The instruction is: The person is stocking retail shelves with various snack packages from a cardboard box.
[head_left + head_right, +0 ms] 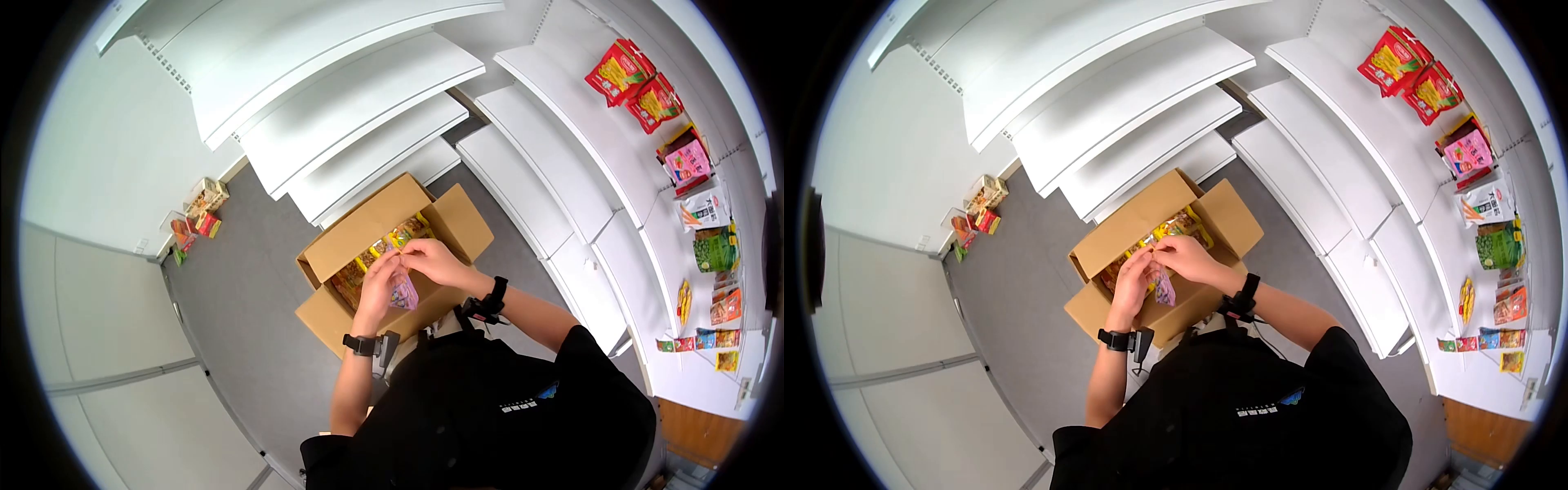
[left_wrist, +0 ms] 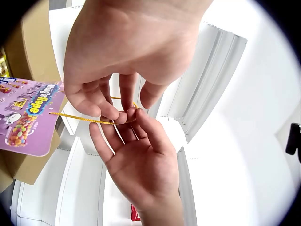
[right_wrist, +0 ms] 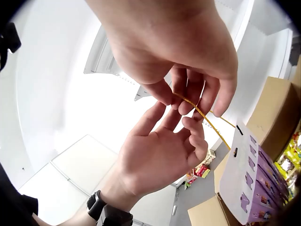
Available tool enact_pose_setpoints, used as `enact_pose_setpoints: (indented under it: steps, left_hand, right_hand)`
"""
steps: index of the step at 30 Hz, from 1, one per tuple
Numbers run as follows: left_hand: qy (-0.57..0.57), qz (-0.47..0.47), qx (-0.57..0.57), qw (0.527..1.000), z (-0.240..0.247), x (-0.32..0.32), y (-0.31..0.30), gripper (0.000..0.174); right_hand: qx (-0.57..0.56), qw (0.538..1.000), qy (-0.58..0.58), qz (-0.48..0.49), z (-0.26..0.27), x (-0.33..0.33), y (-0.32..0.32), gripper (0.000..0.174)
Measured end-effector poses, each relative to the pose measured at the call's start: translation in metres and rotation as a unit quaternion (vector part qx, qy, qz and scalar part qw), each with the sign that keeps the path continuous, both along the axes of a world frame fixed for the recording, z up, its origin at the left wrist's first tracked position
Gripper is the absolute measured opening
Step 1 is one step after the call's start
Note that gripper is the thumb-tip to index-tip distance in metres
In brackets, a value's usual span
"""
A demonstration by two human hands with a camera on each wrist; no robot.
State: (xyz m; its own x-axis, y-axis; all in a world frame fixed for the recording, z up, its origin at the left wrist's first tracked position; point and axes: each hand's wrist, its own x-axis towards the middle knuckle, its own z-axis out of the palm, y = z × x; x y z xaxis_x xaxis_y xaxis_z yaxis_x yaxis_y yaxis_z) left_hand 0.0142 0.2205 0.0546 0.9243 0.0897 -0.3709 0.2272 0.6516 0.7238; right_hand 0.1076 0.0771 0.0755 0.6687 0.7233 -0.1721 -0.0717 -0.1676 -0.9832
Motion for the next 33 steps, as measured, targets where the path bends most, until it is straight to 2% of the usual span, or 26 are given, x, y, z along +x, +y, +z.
enact_pose_setpoints:
  steps: [6,9,13,18,20,22,25,26,29,33]
  left_hand:
    - [-0.021,0.019,0.035,0.999,0.008,-0.007,0.012,0.025]
    - [-0.016,0.052,0.113,0.992,0.014,-0.013,0.014,0.023]
    - [0.036,0.107,0.197,0.974,-0.005,-0.024,0.018,0.020]
    - [0.025,0.133,0.208,0.969,-0.017,-0.027,0.019,0.026]
    - [0.011,0.141,0.231,0.963,-0.021,-0.023,0.021,0.028]
    - [0.010,0.131,0.254,0.958,-0.019,-0.019,0.024,0.030]
    - [0.006,0.123,0.284,0.951,-0.022,-0.010,0.025,0.035]
    - [0.003,0.121,0.295,0.948,-0.023,-0.005,0.026,0.038]
    - [-0.001,0.105,0.346,0.932,-0.016,0.010,0.025,0.043]
    - [-0.062,0.098,0.335,0.935,0.007,0.028,0.017,0.046]
  right_hand:
    - [-0.002,1.000,-0.014,0.021,0.028,0.000,0.014,0.016]
    - [-0.003,0.999,-0.037,0.021,0.042,0.005,0.015,0.015]
    - [0.038,0.999,-0.033,0.003,0.073,0.024,0.017,0.015]
    - [-0.045,0.991,-0.113,0.046,0.120,0.056,0.010,0.018]
    - [-0.028,0.990,-0.129,0.044,0.133,0.063,0.005,0.018]
    - [0.002,0.988,-0.149,0.040,0.147,0.065,0.003,0.018]
    - [-0.027,0.983,-0.177,0.028,0.175,0.069,-0.002,0.017]
    - [-0.011,0.974,-0.225,0.035,0.180,0.072,-0.003,0.016]
    - [-0.003,0.976,-0.215,0.034,0.217,0.072,-0.007,0.017]
    - [0.048,0.971,-0.233,0.020,0.248,0.078,-0.008,0.020]
